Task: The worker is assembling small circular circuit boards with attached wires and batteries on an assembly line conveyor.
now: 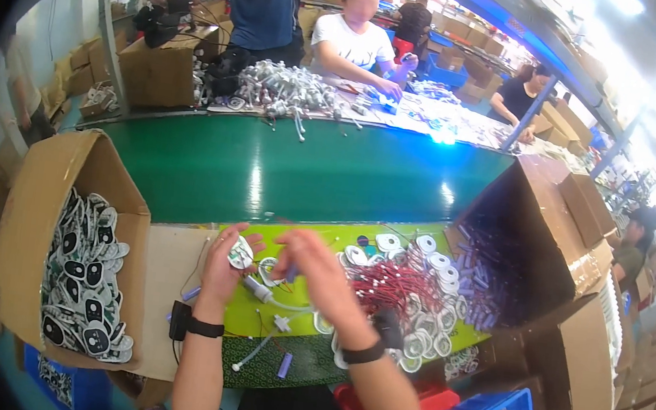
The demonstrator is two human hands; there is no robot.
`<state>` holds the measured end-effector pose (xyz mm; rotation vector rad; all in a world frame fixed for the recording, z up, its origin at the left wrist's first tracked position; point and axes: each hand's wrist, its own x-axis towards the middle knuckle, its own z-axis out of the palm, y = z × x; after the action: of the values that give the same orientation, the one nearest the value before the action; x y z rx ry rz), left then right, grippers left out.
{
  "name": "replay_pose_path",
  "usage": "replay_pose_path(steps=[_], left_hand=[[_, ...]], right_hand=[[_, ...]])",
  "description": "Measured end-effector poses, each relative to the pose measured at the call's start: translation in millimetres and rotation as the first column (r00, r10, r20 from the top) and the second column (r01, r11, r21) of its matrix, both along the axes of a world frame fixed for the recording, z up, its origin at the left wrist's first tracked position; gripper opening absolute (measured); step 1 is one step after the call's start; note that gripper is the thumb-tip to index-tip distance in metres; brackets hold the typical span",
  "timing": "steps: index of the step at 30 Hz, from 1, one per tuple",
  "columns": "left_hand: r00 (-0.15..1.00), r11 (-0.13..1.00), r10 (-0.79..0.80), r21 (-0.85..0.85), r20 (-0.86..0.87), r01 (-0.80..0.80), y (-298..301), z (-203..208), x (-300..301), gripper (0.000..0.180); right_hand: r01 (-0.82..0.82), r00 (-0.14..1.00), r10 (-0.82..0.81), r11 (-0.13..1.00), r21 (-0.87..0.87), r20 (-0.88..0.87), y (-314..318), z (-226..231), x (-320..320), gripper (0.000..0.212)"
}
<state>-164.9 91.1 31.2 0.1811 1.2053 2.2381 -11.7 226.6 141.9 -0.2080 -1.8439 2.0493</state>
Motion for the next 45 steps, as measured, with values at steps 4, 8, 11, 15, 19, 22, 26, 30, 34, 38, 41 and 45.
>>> replay_pose_path(steps=[4, 8, 11, 15, 19, 22, 26, 30, 34, 38, 41, 45], left_hand=[[0.993, 0.997, 0.018, 0.081, -0.113, -0.008, -11.8, -29.3, -10.6, 0.033], [0.999, 0.997, -0.023, 0.08, 0.031, 0.021, -5.9, -8.3, -0.6, 0.031], [0.996, 0.998, -0.065, 0.009, -0.067, 0.066, -8.7, 5.4, 5.2, 0.042], [0.989, 0.999, 0.0, -0.04, -0.147, -0.005, -0.8, 5.4, 6.0, 0.042], [0.96, 0.96, 0.043, -0.253, -0.278, -0.116, -10.1, -0.9, -2.1, 0.031], [0.954, 0.958, 0.065, -0.249, -0.292, -0.142, -7.5, 0.3, -0.8, 0.03], [0.955, 0.962, 0.153, -0.183, -0.252, -0.203, -1.6, -7.5, -4.9, 0.027], [0.927, 0.938, 0.136, -0.256, -0.349, -0.234, -3.0, -8.2, -5.0, 0.023], [0.935, 0.968, 0.131, -0.16, -0.33, -0.192, -8.5, -8.3, -6.6, 0.022], [0.936, 0.982, 0.115, -0.106, -0.334, -0.158, -5.4, -4.4, -3.8, 0.023], [0.892, 0.968, 0.133, -0.137, -0.432, -0.211, -17.6, -7.4, -4.2, 0.022], [0.844, 0.918, -0.035, -0.35, -0.536, -0.185, -15.0, 1.4, 3.0, 0.023]], right_hand=[[-0.082, 0.997, 0.081, 0.995, -0.054, -0.018, -58.7, -24.1, -52.4, 0.028], [0.047, 0.999, -0.046, 0.997, -0.053, 0.022, -38.0, -56.2, -64.1, 0.026], [0.124, 0.992, -0.129, 0.978, -0.165, -0.017, -24.3, -59.2, -64.2, 0.025], [0.149, 0.988, -0.151, 0.982, -0.121, -0.012, -15.2, -63.4, -60.9, 0.024], [0.076, 0.996, -0.075, 0.996, -0.041, 0.04, -23.9, -72.3, -60.8, 0.026], [-0.026, 0.994, 0.041, 0.989, -0.146, 0.101, -21.3, -60.7, -53.6, 0.028], [-0.069, 0.98, 0.1, 0.982, -0.178, 0.171, -19.8, -45.2, -43.1, 0.034], [-0.168, 0.93, 0.204, 0.976, -0.142, 0.305, -14.5, -37.6, -41.9, 0.047], [-0.277, 0.921, 0.316, 0.943, -0.187, 0.229, -7.8, -71.5, -48.3, 0.047], [-0.407, 0.856, 0.451, 0.889, -0.21, 0.253, -8.3, -65.2, -45.2, 0.043], [-0.227, 0.936, 0.269, 0.955, -0.192, 0.228, -28.5, -62.7, -50.4, 0.044], [-0.012, 0.964, 0.045, 0.992, -0.127, 0.263, -30.2, -49.1, -47.3, 0.032]])
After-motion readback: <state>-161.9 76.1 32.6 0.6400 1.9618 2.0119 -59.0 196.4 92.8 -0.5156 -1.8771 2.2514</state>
